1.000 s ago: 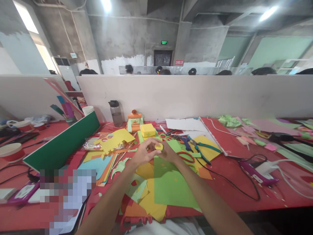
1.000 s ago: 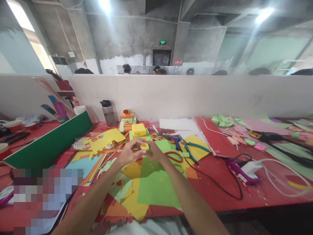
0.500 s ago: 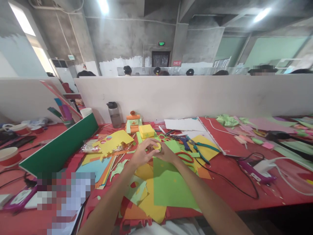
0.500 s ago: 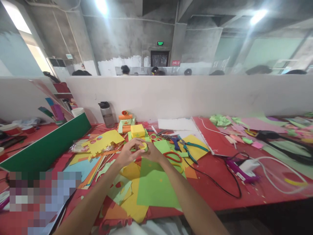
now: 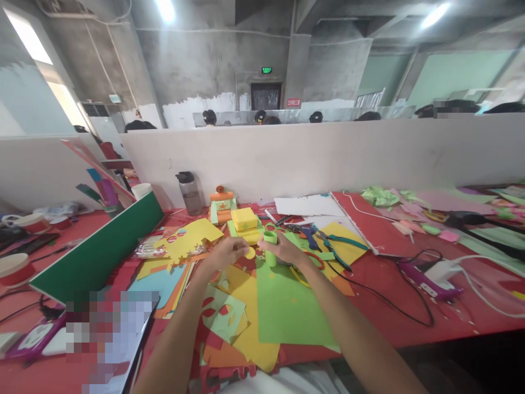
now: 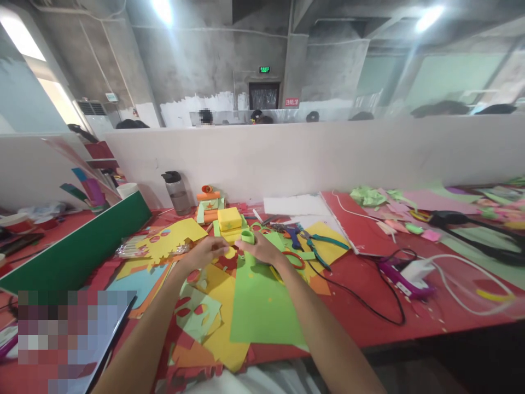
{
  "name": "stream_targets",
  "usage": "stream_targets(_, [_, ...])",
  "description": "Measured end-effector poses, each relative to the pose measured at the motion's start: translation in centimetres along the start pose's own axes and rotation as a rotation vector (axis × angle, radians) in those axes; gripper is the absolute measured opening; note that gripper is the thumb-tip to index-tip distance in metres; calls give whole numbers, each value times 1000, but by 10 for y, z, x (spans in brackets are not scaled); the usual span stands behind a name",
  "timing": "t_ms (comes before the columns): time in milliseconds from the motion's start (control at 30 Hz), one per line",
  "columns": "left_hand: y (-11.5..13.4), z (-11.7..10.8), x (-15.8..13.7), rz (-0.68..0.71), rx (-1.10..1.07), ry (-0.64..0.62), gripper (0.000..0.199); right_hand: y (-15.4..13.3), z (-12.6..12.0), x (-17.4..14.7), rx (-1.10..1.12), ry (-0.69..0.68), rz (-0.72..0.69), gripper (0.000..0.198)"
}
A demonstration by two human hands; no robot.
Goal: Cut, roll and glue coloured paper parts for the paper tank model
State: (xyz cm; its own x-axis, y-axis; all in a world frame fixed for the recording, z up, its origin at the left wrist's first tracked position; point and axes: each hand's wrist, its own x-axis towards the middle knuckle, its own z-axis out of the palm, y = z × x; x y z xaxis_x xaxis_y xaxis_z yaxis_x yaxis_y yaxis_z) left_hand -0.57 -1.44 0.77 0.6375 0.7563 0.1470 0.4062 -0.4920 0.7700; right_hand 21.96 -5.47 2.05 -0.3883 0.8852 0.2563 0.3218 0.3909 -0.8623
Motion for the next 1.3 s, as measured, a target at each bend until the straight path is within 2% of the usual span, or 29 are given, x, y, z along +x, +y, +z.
stream_targets(100, [-9, 3, -2, -50, 32, -175, 21, -2, -5, -1, -19, 8, -22, 29])
stream_targets(200, [-10, 7, -4, -65, 21, -250, 13, -1, -4, 0, -56, -23, -43, 30])
stream_targets(467, [-9, 6, -5, -76, 49, -269, 17, 1, -10, 1, -96, -195, -33, 27])
stream_targets(633, [-8, 5, -4, -56, 145, -247, 17, 4, -22, -2, -72, -347, 44, 37])
stream_targets(800, [4, 3, -6, -49, 128, -223, 17, 6, -30, -6, -74, -334, 91, 40])
stream_targets(1000, [11, 3, -9, -38, 10, -296, 17, 5, -30, -6, -72, -342, 90, 38])
stream_targets(1133, [10, 4, -9, -67, -14, -212, 23, 7, -29, -5, -84, -336, 107, 36])
stream_targets(1200, [9, 5, -8, -81, -86, -191, 27, 8, -29, -5, -73, -332, 103, 36])
stream_targets(1300, [8, 6, -7, -77, -237, -231, 34, 9, -29, -5, -62, -333, 101, 36])
